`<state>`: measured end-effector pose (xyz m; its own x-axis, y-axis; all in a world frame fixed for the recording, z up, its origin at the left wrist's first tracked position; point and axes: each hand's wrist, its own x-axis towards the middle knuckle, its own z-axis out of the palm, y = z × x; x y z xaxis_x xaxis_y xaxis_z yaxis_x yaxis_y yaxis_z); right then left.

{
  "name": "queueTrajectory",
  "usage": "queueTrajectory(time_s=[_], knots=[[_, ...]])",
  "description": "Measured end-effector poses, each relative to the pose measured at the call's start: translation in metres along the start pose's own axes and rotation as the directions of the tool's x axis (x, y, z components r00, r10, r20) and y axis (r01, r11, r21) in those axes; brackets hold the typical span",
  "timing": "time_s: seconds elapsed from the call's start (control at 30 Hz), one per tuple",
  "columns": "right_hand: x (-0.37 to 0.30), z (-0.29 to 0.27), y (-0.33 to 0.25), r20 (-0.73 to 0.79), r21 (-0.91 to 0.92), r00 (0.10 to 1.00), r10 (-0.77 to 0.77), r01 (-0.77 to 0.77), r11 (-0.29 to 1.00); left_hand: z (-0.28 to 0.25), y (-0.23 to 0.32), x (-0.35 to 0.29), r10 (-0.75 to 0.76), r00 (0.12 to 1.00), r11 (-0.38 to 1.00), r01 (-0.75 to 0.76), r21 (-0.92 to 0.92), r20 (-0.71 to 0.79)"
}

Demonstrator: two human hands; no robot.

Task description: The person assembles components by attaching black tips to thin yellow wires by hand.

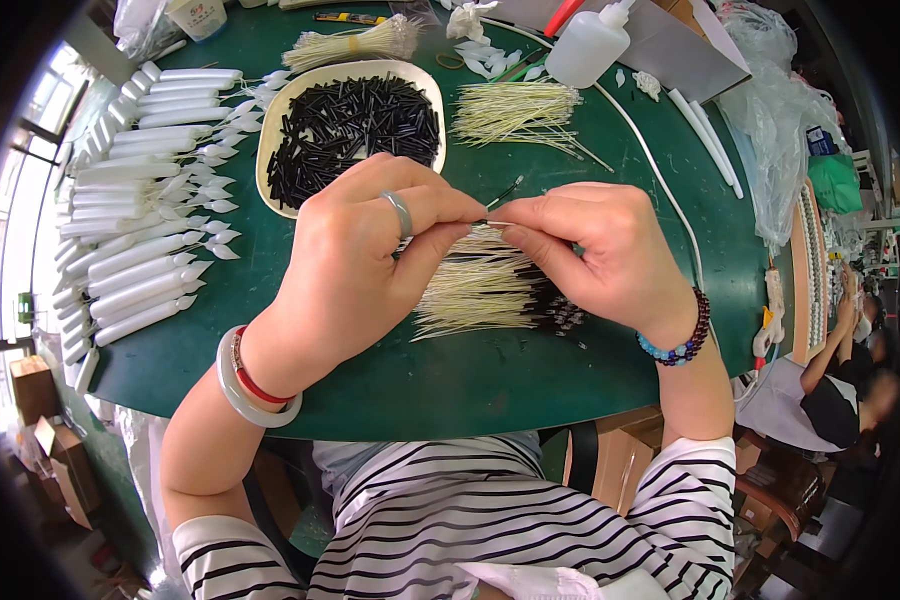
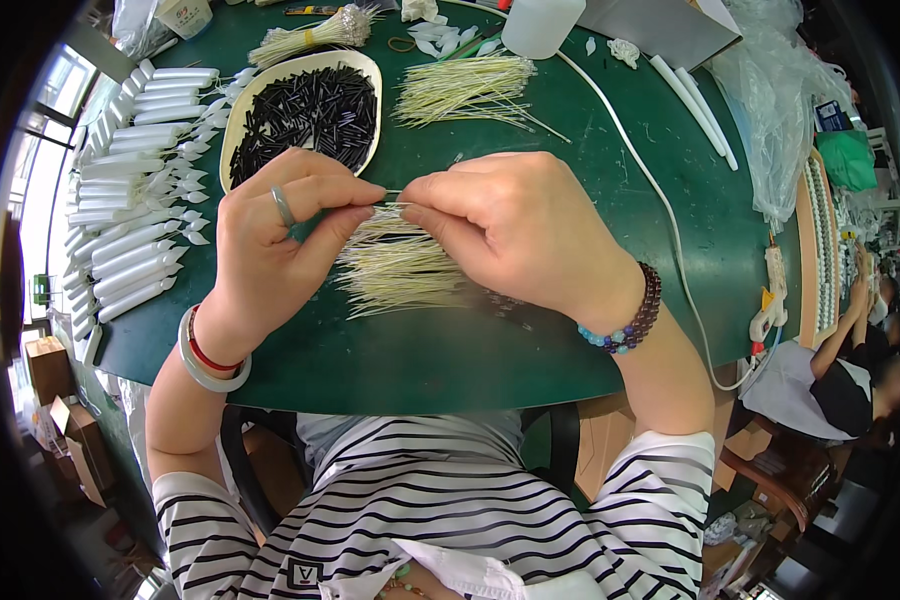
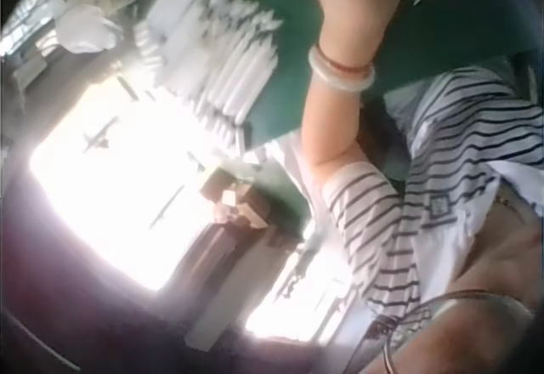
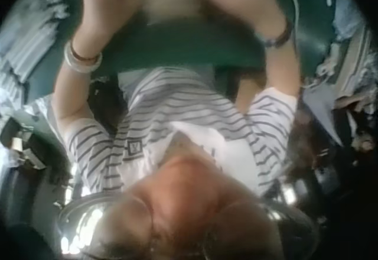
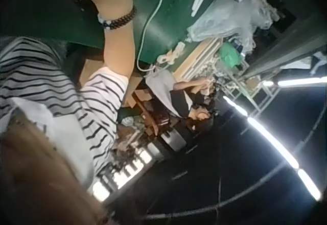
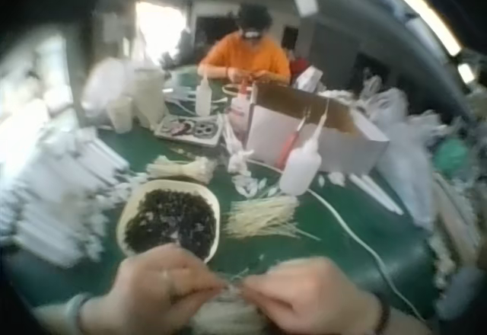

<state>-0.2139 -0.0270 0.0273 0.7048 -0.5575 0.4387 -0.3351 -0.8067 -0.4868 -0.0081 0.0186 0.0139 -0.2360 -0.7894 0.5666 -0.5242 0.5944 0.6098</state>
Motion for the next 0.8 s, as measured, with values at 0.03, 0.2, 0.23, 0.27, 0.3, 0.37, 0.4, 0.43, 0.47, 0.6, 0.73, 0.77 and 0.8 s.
queueTrajectory(time_s=[0.03,0.2,0.23,0.27,0.3,0.37,0.4,0.43,0.47,0.6,0.73,0.77,0.8], knots=[[-0.001,0.0,-0.001,0.0,-0.001,1.0,0.0,0.0,1.0,0.001,0.0,0.0,0.053,0.999,0.998,-0.053,0.027,-0.011],[0.004,0.003,-0.012,0.091,-0.077,0.996,0.017,-0.01,0.997,0.001,0.0,0.002,0.214,0.976,0.97,-0.21,0.121,-0.024],[0.003,0.002,-0.01,0.075,-0.038,0.996,0.044,-0.042,0.998,0.0,-0.001,0.001,0.181,0.983,0.976,-0.176,0.125,-0.034],[0.001,-0.001,-0.007,0.071,-0.044,0.994,0.078,-0.075,0.996,-0.001,-0.002,0.0,0.148,0.988,0.982,-0.141,0.128,-0.045],[-0.002,-0.007,-0.004,0.068,-0.054,0.991,0.113,-0.109,0.993,-0.001,-0.002,0.001,0.147,0.988,0.982,-0.14,0.13,-0.048],[-0.003,-0.013,0.003,0.16,-0.073,0.982,0.097,-0.086,0.994,0.001,-0.001,0.004,0.189,0.981,0.974,-0.181,0.139,-0.044],[-0.001,-0.01,0.001,0.146,-0.07,0.987,0.065,-0.055,0.996,0.003,0.001,0.004,0.188,0.981,0.974,-0.181,0.137,-0.043],[0.001,-0.007,-0.002,0.132,-0.068,0.991,0.033,-0.025,0.997,0.006,0.003,0.004,0.206,0.978,0.968,-0.198,0.157,-0.04],[0.004,-0.002,-0.004,0.117,-0.027,0.993,0.019,-0.016,1.0,0.008,0.004,0.003,0.224,0.974,0.961,-0.215,0.176,-0.036],[0.002,0.005,0.001,0.09,0.027,0.995,0.045,-0.048,0.998,0.002,0.003,0.001,0.201,0.98,0.964,-0.2,0.175,0.01],[0.0,-0.009,0.012,-0.033,-0.093,0.994,-0.107,0.103,0.99,-0.009,-0.003,-0.001,0.064,0.998,0.983,-0.062,0.174,-0.005],[0.0,-0.012,0.013,-0.048,-0.121,0.995,-0.083,0.077,0.99,-0.01,-0.004,-0.001,0.066,0.998,0.983,-0.064,0.174,-0.006],[-0.002,-0.01,0.012,-0.055,-0.123,0.994,-0.095,0.088,0.989,-0.008,-0.004,0.0,0.077,0.997,0.984,-0.075,0.16,-0.01]])
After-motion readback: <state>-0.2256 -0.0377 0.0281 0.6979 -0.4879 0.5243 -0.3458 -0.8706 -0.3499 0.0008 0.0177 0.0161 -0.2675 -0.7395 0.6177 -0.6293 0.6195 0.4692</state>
